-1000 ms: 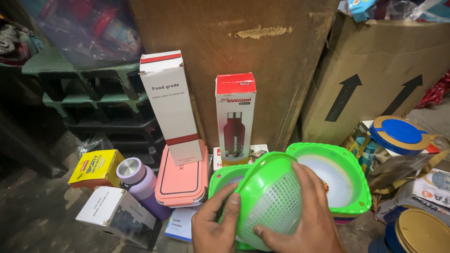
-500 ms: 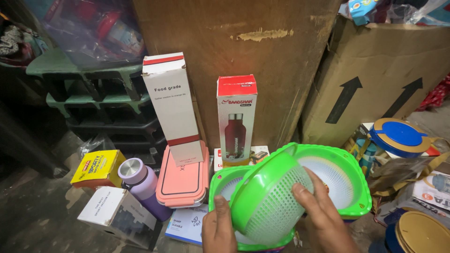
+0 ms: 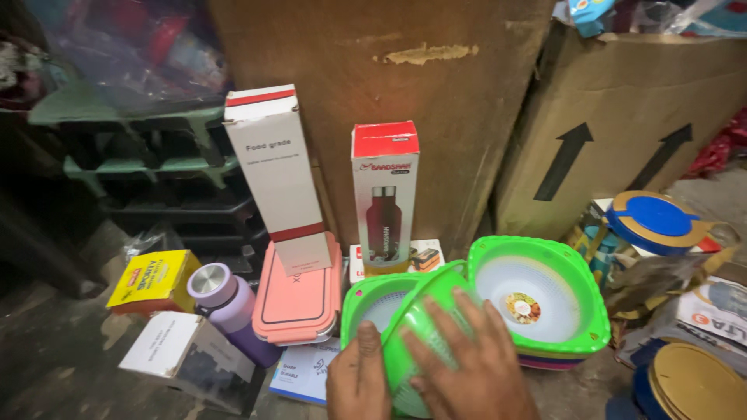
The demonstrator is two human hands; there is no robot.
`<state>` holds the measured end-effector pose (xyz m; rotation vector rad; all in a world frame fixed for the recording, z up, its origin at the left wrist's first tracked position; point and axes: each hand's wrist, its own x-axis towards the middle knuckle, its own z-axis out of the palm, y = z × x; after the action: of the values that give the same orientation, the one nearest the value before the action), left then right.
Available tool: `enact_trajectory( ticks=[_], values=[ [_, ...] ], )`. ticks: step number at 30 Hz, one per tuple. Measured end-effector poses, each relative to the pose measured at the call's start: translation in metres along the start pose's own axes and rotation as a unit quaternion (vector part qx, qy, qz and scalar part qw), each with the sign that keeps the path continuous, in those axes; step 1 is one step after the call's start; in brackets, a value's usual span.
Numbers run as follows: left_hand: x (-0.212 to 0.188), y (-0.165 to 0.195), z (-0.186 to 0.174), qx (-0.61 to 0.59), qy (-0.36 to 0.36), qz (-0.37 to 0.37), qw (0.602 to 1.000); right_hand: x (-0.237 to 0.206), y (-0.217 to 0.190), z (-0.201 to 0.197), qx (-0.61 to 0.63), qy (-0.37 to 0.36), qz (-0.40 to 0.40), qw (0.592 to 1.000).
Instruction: The person picks up a pink plastic colander, rotates it to show the interior and exterior, then places it down. They repeat the same handling with a green colander, turning it over and displaying its features. The person then picks up a second green colander and performs similar rotations and displays.
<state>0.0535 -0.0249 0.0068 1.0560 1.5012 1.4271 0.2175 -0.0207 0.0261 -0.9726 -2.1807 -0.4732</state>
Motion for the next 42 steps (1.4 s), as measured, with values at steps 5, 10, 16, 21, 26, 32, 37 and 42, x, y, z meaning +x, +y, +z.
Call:
enact_trajectory(
  ticks=[5,10,16,21,26,32,37,42],
  values=[
    [0.001,0.004,-0.005,0.007,-0.012,0.037,0.999,-0.005,0.000,0.000,0.007,-0.002,-0.038,0.999],
    [0.001,0.000,-0.006,0.076,0.004,0.045,0.996,-0.009,0.013,-0.001,0.143,0.010,0.145,0.979],
    [0.002,-0.007,-0.004,0.065,0.015,0.052,0.996,-0.011,0.031,0.004,0.327,-0.015,0.395,0.858],
    [0.002,-0.008,-0.003,0.076,0.010,0.051,0.996,-0.015,0.023,0.001,0.240,0.026,0.293,0.925],
    [0.000,-0.005,-0.002,0.015,0.000,0.058,0.998,-0.008,0.001,-0.005,0.034,0.025,0.032,0.999],
    [-0.001,0.000,-0.003,0.033,-0.009,0.075,0.997,-0.004,0.002,-0.006,0.053,0.022,0.027,0.998],
    [-0.002,0.006,-0.002,0.059,-0.004,0.057,0.997,-0.011,0.017,0.000,0.237,0.043,0.267,0.933],
    [-0.006,0.008,-0.001,0.069,0.003,0.046,0.997,-0.010,0.027,0.005,0.312,0.022,0.419,0.852]
  ],
)
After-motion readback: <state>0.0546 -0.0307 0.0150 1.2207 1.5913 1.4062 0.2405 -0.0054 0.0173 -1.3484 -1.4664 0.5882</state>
